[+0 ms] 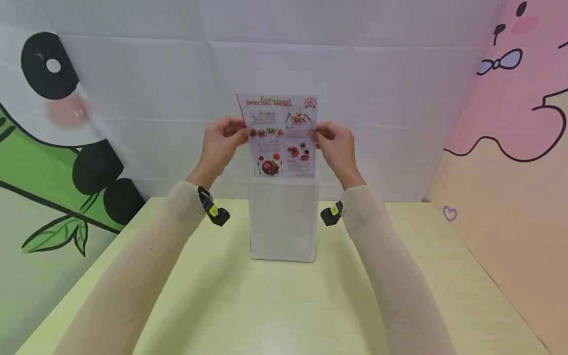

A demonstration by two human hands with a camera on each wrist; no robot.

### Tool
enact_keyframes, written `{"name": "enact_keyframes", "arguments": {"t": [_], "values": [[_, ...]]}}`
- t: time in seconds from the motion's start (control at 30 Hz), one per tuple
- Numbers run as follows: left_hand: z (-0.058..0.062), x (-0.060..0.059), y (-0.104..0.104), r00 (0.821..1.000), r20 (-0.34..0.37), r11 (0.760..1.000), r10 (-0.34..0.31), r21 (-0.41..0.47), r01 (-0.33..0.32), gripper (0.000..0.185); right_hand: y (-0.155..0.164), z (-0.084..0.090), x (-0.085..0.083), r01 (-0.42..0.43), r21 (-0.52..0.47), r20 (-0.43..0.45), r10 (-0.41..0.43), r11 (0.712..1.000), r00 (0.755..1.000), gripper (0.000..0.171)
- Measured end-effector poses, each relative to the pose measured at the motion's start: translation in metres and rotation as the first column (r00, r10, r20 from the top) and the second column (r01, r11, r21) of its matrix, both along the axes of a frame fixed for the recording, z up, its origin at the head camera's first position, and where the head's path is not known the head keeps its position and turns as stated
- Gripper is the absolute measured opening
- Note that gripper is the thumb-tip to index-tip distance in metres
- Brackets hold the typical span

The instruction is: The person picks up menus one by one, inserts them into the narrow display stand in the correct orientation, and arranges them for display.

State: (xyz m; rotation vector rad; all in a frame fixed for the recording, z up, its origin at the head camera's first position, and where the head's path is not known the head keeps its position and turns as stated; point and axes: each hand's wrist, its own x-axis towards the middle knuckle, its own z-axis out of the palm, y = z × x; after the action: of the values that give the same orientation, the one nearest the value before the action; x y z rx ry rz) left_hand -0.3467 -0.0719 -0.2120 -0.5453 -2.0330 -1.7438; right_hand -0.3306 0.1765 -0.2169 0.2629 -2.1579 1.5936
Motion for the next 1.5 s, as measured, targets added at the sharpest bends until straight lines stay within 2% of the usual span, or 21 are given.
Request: {"name": "enact_keyframes", "arguments": {"t": [0.6,1.5], "values": [[-0.0027,-0.0037,-0.0011,1.0,0.001,1.0,-0.012,0.005,0.012,0.015,-0.0006,-0.0008,-0.0009,0.007,0.018,0.013,-0.007,1.0,1.0,0.024],[-0.0013,-0.0004,-0.0013,1.0,0.006,1.0,-0.022,-0.001,0.022,0.016,-0.0006,0.0,-0.0013,-0.004,0.01,0.003,0.004,1.0,1.0,0.023]]}}
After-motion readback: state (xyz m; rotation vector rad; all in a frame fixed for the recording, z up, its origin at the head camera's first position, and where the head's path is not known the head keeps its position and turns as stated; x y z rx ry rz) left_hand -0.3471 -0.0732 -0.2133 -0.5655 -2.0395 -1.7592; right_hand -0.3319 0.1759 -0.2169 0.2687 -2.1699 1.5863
